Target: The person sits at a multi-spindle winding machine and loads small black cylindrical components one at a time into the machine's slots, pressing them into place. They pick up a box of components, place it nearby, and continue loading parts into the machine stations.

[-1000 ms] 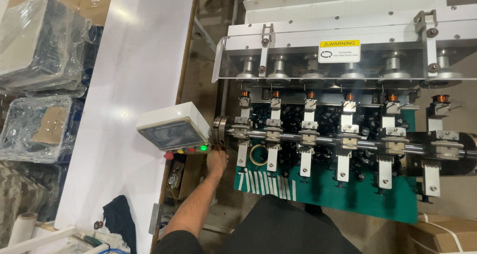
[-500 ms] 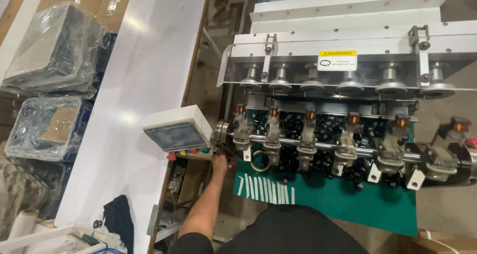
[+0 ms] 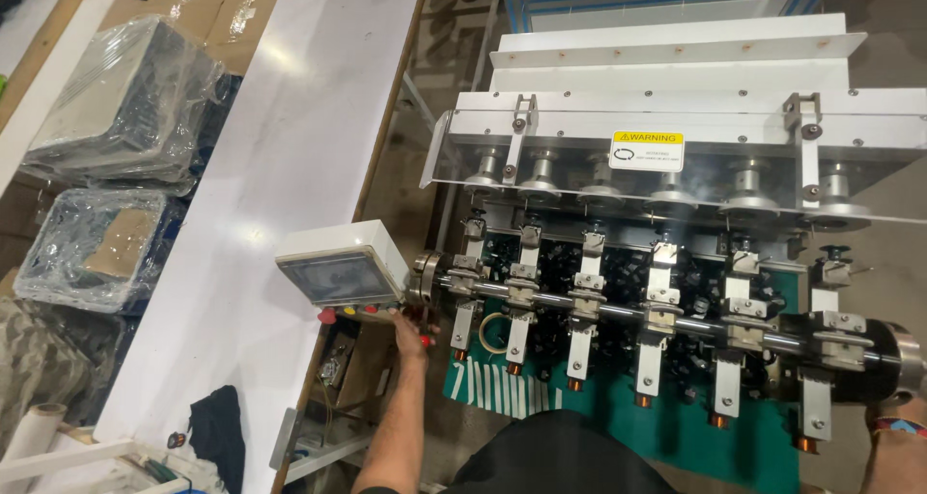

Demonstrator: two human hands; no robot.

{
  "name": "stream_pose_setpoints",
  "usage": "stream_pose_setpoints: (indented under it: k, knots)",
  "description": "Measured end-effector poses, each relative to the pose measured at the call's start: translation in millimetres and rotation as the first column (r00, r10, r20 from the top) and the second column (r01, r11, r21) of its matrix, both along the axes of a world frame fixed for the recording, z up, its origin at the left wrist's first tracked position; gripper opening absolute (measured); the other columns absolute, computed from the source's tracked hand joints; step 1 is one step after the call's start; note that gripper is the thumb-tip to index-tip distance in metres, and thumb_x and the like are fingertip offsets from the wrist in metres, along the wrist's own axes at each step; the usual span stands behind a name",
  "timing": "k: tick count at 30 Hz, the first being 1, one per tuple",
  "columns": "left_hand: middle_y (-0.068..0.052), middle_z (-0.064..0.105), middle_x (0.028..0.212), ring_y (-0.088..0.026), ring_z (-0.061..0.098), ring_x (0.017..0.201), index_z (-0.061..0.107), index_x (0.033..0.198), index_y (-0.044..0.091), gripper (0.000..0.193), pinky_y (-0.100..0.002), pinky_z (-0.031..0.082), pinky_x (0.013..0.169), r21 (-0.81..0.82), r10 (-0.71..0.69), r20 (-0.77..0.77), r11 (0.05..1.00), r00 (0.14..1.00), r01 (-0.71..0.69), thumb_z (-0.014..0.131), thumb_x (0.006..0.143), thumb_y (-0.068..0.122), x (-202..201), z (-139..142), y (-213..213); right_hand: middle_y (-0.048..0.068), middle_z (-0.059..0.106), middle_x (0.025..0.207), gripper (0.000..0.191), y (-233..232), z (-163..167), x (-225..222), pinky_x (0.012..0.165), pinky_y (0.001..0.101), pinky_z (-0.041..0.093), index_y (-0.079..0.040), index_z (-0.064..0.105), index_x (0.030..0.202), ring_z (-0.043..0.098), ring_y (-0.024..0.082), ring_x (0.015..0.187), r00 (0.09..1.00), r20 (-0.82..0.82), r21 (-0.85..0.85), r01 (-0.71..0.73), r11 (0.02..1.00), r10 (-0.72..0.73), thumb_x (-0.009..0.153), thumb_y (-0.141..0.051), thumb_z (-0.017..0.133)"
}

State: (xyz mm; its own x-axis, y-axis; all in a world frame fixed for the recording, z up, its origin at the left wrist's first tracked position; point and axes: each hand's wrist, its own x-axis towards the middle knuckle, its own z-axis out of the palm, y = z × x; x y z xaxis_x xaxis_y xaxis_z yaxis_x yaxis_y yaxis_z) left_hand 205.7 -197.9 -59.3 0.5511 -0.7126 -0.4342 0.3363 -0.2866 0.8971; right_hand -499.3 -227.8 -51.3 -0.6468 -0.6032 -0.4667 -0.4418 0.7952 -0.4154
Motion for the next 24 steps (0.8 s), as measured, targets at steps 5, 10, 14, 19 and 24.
stream_pose_setpoints:
  k: [5, 10, 14, 19, 24]
  knots:
    - [-0.008, 0.07, 0.088, -0.019, 0.064, 0.061, 0.061, 0.108, 0.009, 0.08, -0.031, 0.044, 0.045, 0.05, -0.034, 0.013, 0.998, 0.999, 0.033, 0.021, 0.098, 0.077, 2.8, 6.0, 2.7, 0.009, 0.063, 0.092, 0.039, 11.1, -4.9, 5.8, 0.062, 0.0339, 0.052, -0.008, 0.064, 0.122, 0.064, 0.021, 0.076, 0.999, 0.035, -0.014, -0.001, 1.0, 0.002, 0.109, -0.044, 0.06]
    - [-0.012, 0.072, 0.091, -0.019, 0.067, 0.067, 0.061, 0.117, 0.007, 0.087, -0.034, 0.053, 0.055, 0.116, -0.021, -0.133, 0.993, 0.991, 0.037, 0.024, 0.094, 0.082, 6.6, -10.0, 16.9, 0.007, 0.063, 0.09, 0.036, 23.2, -16.4, 14.9, 0.061, 0.0313, 0.052, -0.009, 0.064, 0.121, 0.064, 0.018, 0.074, 0.994, 0.105, -0.125, 0.04, 0.991, -0.027, 0.109, -0.043, 0.06]
    - [-0.009, 0.07, 0.087, -0.017, 0.064, 0.066, 0.065, 0.113, 0.006, 0.087, -0.031, 0.052, 0.056, 0.118, -0.014, -0.103, 0.993, 0.995, 0.027, 0.021, 0.099, 0.08, -7.0, -44.0, 62.5, 0.004, 0.062, 0.089, 0.033, 65.4, -42.7, 57.5, 0.06, 0.0293, 0.051, -0.011, 0.064, 0.12, 0.063, 0.016, 0.073, 0.821, 0.536, -0.349, 0.429, 0.833, -0.199, 0.11, -0.042, 0.059]
    - [-0.01, 0.071, 0.079, -0.02, 0.066, 0.067, 0.076, 0.101, 0.003, 0.067, -0.036, 0.052, 0.058, 0.343, -0.453, 0.212, 0.864, 0.866, 0.369, 0.04, 0.103, 0.06, -74.2, -61.1, 136.1, 0.007, 0.068, 0.091, 0.032, 163.0, -70.0, 180.1, 0.06, 0.0309, 0.051, -0.01, 0.061, 0.121, 0.064, 0.017, 0.073, 0.608, 0.792, -0.261, 0.431, 0.864, -0.064, 0.103, -0.036, 0.059]
    - [-0.013, 0.075, 0.1, -0.034, 0.07, 0.097, 0.079, 0.103, 0.008, 0.025, -0.045, 0.055, 0.081, 0.391, -0.764, 0.64, 0.418, 0.084, 0.82, 0.065, 0.095, 0.026, -125.9, -52.1, 132.6, 0.01, 0.072, 0.12, 0.031, 142.6, -58.0, 302.6, 0.091, 0.0384, 0.054, -0.013, 0.067, 0.128, 0.068, 0.028, 0.109, 0.362, 0.329, -0.532, -0.692, 0.488, 0.872, 0.102, -0.03, 0.062]
